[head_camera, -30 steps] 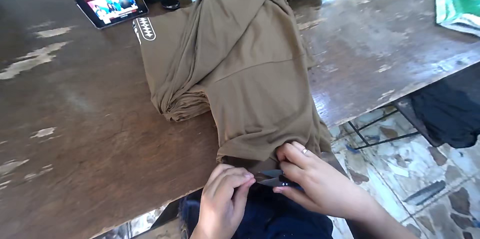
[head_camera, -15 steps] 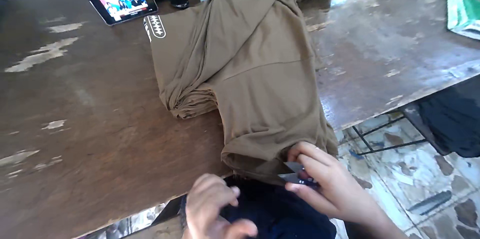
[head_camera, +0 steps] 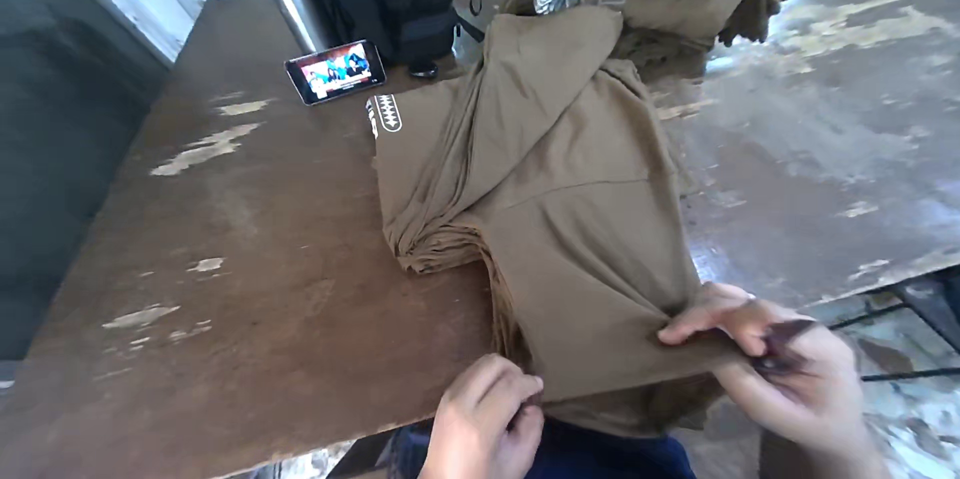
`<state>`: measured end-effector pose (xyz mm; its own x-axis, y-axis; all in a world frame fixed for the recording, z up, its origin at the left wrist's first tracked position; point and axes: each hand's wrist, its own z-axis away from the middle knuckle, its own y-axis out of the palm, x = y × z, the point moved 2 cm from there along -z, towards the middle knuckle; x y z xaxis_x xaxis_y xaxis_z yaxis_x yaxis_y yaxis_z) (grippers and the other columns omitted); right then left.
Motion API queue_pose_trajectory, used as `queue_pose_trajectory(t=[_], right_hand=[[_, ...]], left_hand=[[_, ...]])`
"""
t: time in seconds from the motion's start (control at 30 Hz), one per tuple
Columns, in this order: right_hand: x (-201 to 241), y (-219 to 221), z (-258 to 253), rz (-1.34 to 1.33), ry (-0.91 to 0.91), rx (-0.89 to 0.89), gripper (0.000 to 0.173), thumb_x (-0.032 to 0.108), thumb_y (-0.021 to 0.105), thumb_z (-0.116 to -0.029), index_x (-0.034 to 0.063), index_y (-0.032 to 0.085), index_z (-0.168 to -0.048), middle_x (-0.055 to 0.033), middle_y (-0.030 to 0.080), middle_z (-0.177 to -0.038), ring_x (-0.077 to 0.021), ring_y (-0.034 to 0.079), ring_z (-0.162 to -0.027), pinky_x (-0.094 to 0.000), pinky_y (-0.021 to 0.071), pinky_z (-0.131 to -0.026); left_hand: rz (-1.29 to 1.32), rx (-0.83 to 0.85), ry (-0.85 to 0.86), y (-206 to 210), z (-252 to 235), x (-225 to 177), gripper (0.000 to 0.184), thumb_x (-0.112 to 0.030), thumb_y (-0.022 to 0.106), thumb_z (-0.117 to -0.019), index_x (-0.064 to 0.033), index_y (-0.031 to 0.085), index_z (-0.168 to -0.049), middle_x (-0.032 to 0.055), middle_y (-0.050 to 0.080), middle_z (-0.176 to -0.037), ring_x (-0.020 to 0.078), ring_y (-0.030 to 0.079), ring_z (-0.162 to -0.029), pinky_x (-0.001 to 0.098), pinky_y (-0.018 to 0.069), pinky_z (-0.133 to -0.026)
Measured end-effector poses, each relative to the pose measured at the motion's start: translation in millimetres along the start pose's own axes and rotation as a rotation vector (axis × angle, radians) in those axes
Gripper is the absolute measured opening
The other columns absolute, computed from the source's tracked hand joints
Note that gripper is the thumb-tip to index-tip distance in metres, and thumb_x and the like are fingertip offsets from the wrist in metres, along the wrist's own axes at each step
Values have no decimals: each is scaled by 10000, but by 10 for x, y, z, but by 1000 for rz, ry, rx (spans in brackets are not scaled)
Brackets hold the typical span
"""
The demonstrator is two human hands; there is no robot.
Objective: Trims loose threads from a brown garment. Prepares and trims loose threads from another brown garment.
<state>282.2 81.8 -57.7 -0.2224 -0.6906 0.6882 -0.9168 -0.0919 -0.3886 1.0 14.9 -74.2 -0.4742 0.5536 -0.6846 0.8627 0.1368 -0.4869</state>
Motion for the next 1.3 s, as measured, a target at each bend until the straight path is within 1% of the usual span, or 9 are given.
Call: queue_pose_trajectory(t=[0.2, 0.3, 0.43, 0.53, 0.63, 0.73, 0.93, 1.1, 1.3], right_hand=[[-365, 380, -107, 386, 149, 162, 195, 216, 465, -885, 115, 631, -871, -20, 579, -751, -185, 551, -803, -413, 385, -770], [-337, 573, -299, 457, 170, 152, 153, 186, 476, -873, 99, 596, -832, -25, 537, -689, -211, 553, -734, -431, 389, -711], [-485, 654, -517, 362, 187, 198, 153, 164, 485, -865, 55, 592, -851, -67, 547, -716, -235, 572, -741, -462, 412, -721], [-544, 570, -423, 228, 161, 159, 162, 153, 503, -864, 47, 622, -892, -73, 604, -790, -189, 584, -790, -415, 428, -768], [-400, 396, -145, -72, 69, 23, 50, 126, 575, -894, 115, 558, -940, 17, 651, -909, -25, 621, -894, -201, 509, -821], [-211, 258, 75, -261, 30, -17, 106, 115, 592, -943, 209, 546, -958, 91, 708, -968, -32, 651, -1011, -228, 477, -966], [-8, 217, 72, 203, 28, 275, 130, 130, 507, -907, 85, 610, -972, -14, 642, -844, -105, 547, -879, -288, 380, -929], [307, 436, -86, 499, 34, 384, 513, 617, 424, -1032, 137, 594, -962, -70, 647, -1046, -272, 562, -1029, -459, 412, -864], [203, 716, -32, 641, -25, 474, 556, 562, 350, -1068, 125, 600, -832, -81, 600, -925, -279, 577, -889, -408, 440, -723]], left_hand=[[-74, 165, -255, 198, -409, 271, 485, -50, 570, -806, -43, 678, -1279, 50, 640, -812, 89, 554, -657, 212, 484, -613], [-222, 192, -388, 186, -580, 262, 536, -30, 575, -860, -93, 647, -1387, 153, 728, -1120, 234, 721, -899, 377, 594, -789], [-320, 168, -423, 145, -665, 310, 511, -24, 554, -897, -90, 640, -1397, 184, 713, -1185, 300, 714, -1023, 434, 579, -878], [-306, -35, -167, 129, -429, 335, 392, -67, 594, -866, -74, 747, -1226, 93, 683, -911, 141, 659, -796, 241, 561, -734], [-101, -197, -33, 21, -94, 255, 153, -72, 697, -892, -57, 766, -1028, 55, 687, -921, 38, 651, -912, 128, 526, -854], [-8, -188, 2, -56, 132, 180, 55, -62, 697, -926, -84, 735, -959, 27, 679, -957, 48, 646, -981, 148, 524, -900], [2, -11, 19, -224, 178, 175, 76, -59, 694, -942, -100, 754, -964, 31, 695, -957, 78, 647, -976, 164, 524, -883], [30, 11, -45, -260, 174, 147, 89, -79, 671, -958, -106, 756, -956, 21, 713, -975, 60, 659, -971, 155, 531, -879], [55, -83, -59, -235, 188, 139, 57, -98, 626, -981, -96, 669, -945, 12, 649, -963, 28, 634, -917, 126, 532, -803]])
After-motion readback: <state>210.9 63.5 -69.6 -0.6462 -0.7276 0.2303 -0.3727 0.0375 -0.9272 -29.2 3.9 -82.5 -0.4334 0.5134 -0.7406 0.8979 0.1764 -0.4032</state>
